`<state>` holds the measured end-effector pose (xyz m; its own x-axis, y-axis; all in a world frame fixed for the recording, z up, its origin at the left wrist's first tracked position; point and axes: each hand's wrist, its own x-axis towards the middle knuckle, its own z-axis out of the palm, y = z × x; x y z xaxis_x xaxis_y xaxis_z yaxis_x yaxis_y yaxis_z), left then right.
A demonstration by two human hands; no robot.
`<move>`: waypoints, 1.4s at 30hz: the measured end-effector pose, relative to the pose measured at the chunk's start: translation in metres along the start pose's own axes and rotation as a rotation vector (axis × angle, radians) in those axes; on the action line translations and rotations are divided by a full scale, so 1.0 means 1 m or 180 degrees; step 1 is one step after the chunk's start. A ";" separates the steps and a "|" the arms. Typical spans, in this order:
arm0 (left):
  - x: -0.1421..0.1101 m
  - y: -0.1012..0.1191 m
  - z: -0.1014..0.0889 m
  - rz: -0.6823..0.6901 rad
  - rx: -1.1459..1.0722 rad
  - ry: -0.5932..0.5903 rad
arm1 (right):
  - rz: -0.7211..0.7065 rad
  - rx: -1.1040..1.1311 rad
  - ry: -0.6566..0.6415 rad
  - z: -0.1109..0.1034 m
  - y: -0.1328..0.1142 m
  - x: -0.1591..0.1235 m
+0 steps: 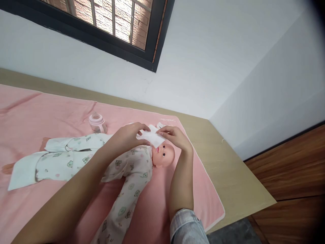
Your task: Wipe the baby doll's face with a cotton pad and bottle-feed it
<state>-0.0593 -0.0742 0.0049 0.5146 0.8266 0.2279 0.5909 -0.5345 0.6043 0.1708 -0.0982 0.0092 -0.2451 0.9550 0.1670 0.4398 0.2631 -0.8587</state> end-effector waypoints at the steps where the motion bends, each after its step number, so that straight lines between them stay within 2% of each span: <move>1: 0.000 -0.002 -0.003 -0.0023 -0.0055 0.0046 | 0.0038 0.0048 0.0149 -0.003 0.006 0.002; 8: -0.006 -0.020 -0.031 -0.0282 -0.0330 0.0441 | 0.0433 0.0476 0.1400 -0.024 0.065 0.016; 11: -0.010 -0.027 -0.048 -0.0498 -0.0425 0.0692 | 0.0468 0.0650 0.1959 -0.028 0.094 0.021; 13: -0.012 -0.032 -0.057 -0.0620 -0.0401 0.0881 | 0.0444 0.0825 0.2176 -0.028 0.113 0.025; 16: -0.016 -0.044 -0.069 -0.0794 -0.0370 0.1148 | 0.0356 0.1234 0.2255 -0.022 0.139 0.030; 20: -0.020 -0.062 -0.078 -0.1168 -0.0322 0.1413 | 0.0426 0.1657 0.2101 -0.010 0.161 0.035; 25: -0.022 -0.081 -0.082 -0.1278 -0.0321 0.1632 | 0.0573 0.1809 0.2064 -0.006 0.167 0.033; 28: -0.018 -0.099 -0.082 -0.1436 -0.0382 0.1714 | 0.0548 0.1806 0.2192 -0.010 0.167 0.029; 31: -0.013 -0.123 -0.081 -0.1732 -0.0373 0.1784 | 0.0464 0.1453 0.2603 -0.014 0.168 0.027; 34: -0.011 -0.144 -0.081 -0.1929 -0.0302 0.1779 | 0.0281 0.0486 0.3423 -0.016 0.170 0.025; 37: -0.011 -0.161 -0.080 -0.2080 -0.0266 0.1499 | 0.0301 -0.0567 0.4010 -0.015 0.170 0.022; 39: -0.011 -0.174 -0.080 -0.2104 -0.0200 0.1157 | 0.0518 -0.0934 0.4039 -0.013 0.169 0.019; 42: -0.008 -0.193 -0.075 -0.2020 -0.0024 0.0652 | 0.0976 -0.1003 0.3735 -0.008 0.165 0.016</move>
<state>-0.2244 0.0355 -0.0566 -0.0604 0.9976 -0.0337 0.7355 0.0674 0.6741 0.2461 -0.0386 -0.1258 0.7489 0.4861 0.4503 0.5694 -0.1246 -0.8125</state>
